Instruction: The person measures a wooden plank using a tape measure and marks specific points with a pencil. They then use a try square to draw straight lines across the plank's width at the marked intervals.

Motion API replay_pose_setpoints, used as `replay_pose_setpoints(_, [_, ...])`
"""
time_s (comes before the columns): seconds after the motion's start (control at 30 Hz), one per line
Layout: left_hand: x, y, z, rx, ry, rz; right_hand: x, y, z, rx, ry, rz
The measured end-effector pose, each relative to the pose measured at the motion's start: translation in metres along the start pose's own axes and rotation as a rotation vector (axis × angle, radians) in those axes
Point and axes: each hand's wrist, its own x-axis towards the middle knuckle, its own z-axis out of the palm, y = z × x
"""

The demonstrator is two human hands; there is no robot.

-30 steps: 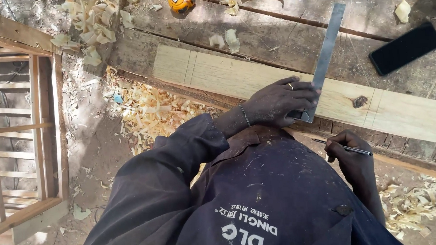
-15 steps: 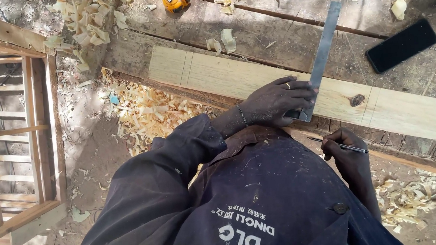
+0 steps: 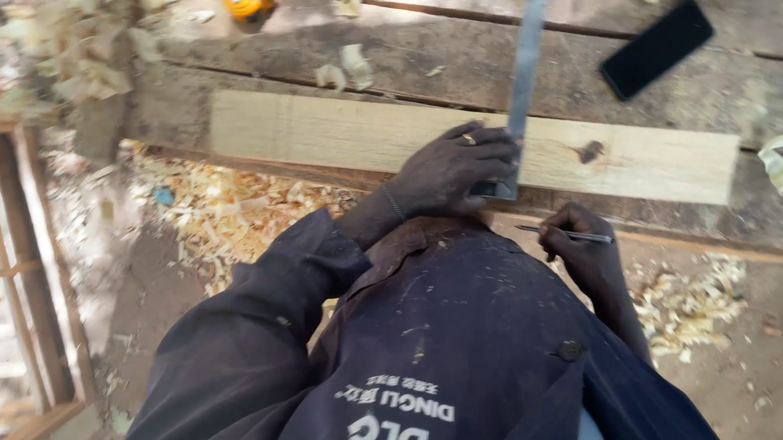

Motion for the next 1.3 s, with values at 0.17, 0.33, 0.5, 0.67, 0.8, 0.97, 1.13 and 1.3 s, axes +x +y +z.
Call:
replay_pose_setpoints(0.17, [0.006, 0.004, -0.008, -0.033, -0.016, 0.032, -0.002, -0.009, -0.001, -0.018, 0.041, -0.022])
replay_pose_setpoints(0.33, [0.009, 0.013, -0.019, 0.034, -0.075, -0.05, 0.001, 0.008, 0.003, 0.03, 0.028, -0.026])
replay_pose_setpoints(0.5, [0.007, 0.011, -0.016, 0.032, -0.107, -0.077, -0.002, 0.01, 0.001, 0.049, 0.032, -0.015])
replay_pose_setpoints(0.67, [0.008, 0.013, -0.015, 0.042, -0.104, -0.089, -0.009, -0.003, -0.004, 0.097, 0.048, 0.02])
replay_pose_setpoints(0.8, [0.009, 0.015, -0.018, 0.044, -0.115, -0.105, -0.008, 0.004, -0.008, 0.152, 0.103, -0.026])
replay_pose_setpoints(0.97, [0.009, 0.016, -0.02, 0.041, -0.112, -0.114, -0.004, 0.002, -0.024, 0.119, 0.164, -0.082])
replay_pose_setpoints(1.13, [0.008, 0.016, -0.018, 0.043, -0.103, -0.12, 0.005, -0.014, -0.042, 0.086, 0.334, -0.165])
replay_pose_setpoints(1.3, [0.011, 0.018, -0.021, 0.039, -0.106, -0.118, 0.022, -0.031, -0.051, 0.241, 0.484, -0.228])
